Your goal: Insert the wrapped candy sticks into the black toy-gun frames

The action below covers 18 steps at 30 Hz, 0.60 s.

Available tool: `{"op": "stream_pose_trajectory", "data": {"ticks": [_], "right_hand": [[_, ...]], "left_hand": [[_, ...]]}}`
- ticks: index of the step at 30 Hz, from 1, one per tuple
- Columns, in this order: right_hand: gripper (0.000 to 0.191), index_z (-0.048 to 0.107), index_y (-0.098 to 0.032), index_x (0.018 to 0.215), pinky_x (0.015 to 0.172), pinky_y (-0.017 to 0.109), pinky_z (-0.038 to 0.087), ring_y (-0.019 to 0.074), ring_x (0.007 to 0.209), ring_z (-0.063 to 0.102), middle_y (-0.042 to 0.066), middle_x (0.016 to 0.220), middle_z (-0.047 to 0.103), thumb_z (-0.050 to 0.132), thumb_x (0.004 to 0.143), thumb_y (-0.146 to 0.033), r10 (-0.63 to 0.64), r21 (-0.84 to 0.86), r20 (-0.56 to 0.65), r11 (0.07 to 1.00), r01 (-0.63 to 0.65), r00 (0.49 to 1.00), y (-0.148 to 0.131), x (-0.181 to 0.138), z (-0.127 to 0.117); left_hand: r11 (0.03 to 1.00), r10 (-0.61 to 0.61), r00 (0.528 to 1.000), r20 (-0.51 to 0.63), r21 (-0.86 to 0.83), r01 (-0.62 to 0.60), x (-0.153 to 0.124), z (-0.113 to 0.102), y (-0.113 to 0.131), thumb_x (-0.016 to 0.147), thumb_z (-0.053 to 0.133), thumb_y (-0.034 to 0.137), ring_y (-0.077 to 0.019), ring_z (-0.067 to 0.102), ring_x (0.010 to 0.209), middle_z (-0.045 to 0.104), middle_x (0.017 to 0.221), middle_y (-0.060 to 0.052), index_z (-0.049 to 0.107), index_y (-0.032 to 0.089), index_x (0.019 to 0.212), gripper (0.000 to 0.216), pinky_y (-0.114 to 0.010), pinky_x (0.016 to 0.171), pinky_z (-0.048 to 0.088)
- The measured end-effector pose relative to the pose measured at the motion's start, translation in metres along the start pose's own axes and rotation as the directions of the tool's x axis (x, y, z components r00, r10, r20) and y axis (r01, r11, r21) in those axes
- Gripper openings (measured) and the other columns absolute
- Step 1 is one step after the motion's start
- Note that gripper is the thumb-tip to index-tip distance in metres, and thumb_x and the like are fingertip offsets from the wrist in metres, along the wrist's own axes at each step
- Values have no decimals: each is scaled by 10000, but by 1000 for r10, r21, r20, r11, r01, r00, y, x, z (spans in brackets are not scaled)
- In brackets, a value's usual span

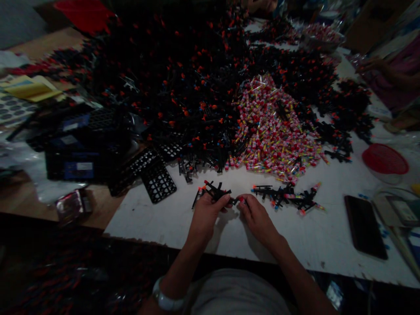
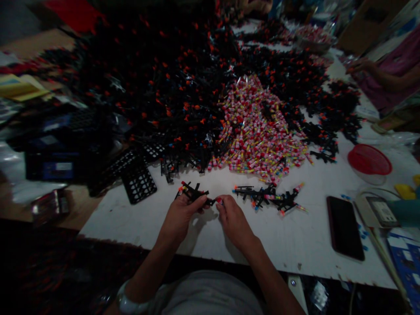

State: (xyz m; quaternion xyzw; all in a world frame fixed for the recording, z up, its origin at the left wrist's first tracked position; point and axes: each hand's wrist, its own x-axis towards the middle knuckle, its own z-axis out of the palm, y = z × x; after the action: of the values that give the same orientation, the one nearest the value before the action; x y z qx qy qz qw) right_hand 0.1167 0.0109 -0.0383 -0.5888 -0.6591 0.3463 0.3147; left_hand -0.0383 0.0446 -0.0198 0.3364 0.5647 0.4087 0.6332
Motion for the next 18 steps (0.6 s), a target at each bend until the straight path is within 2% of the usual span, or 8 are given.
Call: {"op": "stream_pose_trajectory", "data": {"ticks": [7, 16, 18], "right_hand": [[232, 553, -206, 1079, 864, 302, 466, 175, 975, 589, 74, 1035, 627, 373, 953, -278, -73, 4, 54, 997, 73, 996, 7, 1, 1], [270, 574, -210, 1089, 884, 307, 459, 173, 989, 592, 67, 1061, 636, 365, 956, -320, -37, 75, 66, 997, 32, 997, 3, 0, -1], [275, 583, -209, 1074, 819, 286, 480, 164, 913, 605, 57, 999, 644, 367, 955, -330, -4, 103, 60, 995, -2, 998, 2, 0, -1]], "left_hand": [[999, 32, 999, 16, -16, -32, -3, 2, -4, 699, 700, 335, -108, 565, 594, 667, 660, -4, 638, 133, 819, 243, -234, 598, 430], [999, 35, 999, -31, 1, -35, -2, 3, 0, 684, 702, 330, -121, 576, 589, 664, 640, -13, 624, 129, 772, 233, -248, 613, 439], [999, 35, 999, -26, -8, -36, -3, 3, 2, 676, 706, 325, -115, 569, 584, 664, 647, -10, 629, 131, 774, 230, -243, 606, 437]]}}
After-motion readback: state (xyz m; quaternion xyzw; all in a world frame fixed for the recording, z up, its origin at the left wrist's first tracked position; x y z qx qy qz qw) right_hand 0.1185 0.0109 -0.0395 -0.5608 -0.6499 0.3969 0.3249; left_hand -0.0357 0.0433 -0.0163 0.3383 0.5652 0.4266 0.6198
